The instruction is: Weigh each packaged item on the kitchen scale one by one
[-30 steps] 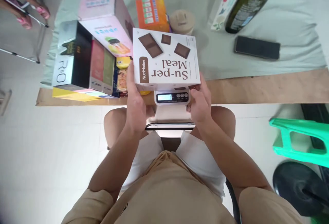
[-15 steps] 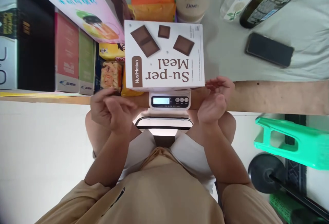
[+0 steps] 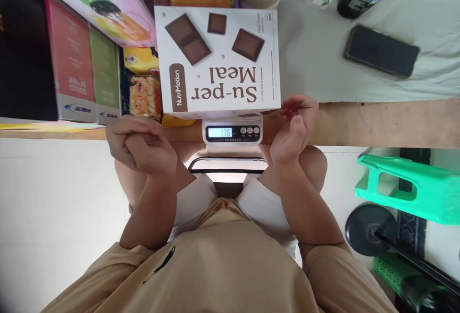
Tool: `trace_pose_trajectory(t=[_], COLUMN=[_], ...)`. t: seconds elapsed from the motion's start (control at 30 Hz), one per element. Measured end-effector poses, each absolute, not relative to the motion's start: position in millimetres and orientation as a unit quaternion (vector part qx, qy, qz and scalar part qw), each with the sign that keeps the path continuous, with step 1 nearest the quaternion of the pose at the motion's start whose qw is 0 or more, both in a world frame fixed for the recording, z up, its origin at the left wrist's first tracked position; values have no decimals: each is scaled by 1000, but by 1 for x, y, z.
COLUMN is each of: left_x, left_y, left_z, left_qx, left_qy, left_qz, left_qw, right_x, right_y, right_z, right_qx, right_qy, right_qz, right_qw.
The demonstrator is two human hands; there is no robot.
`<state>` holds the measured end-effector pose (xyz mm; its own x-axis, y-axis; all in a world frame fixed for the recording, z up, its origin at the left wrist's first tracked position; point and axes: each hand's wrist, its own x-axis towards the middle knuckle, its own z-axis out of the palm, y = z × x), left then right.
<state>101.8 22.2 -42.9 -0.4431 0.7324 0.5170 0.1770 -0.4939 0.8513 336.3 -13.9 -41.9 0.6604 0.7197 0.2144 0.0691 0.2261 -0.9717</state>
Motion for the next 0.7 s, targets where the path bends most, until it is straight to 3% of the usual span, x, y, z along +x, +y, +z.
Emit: trace_pose_trajectory(t=[0.43, 0.7], left_x=[91, 109], left_y=[23, 22], left_z=[-47, -65], left_qx=[472, 606], left_qy=[533, 369], left_qz=[676, 639], left_qw=[190, 296], right_x=[327, 329], right_y=[-12, -20], right_z=[-38, -31], right_qx=[-575, -560], right_qy=[-321, -351], right_qz=[252, 250], right_qw=[710, 708])
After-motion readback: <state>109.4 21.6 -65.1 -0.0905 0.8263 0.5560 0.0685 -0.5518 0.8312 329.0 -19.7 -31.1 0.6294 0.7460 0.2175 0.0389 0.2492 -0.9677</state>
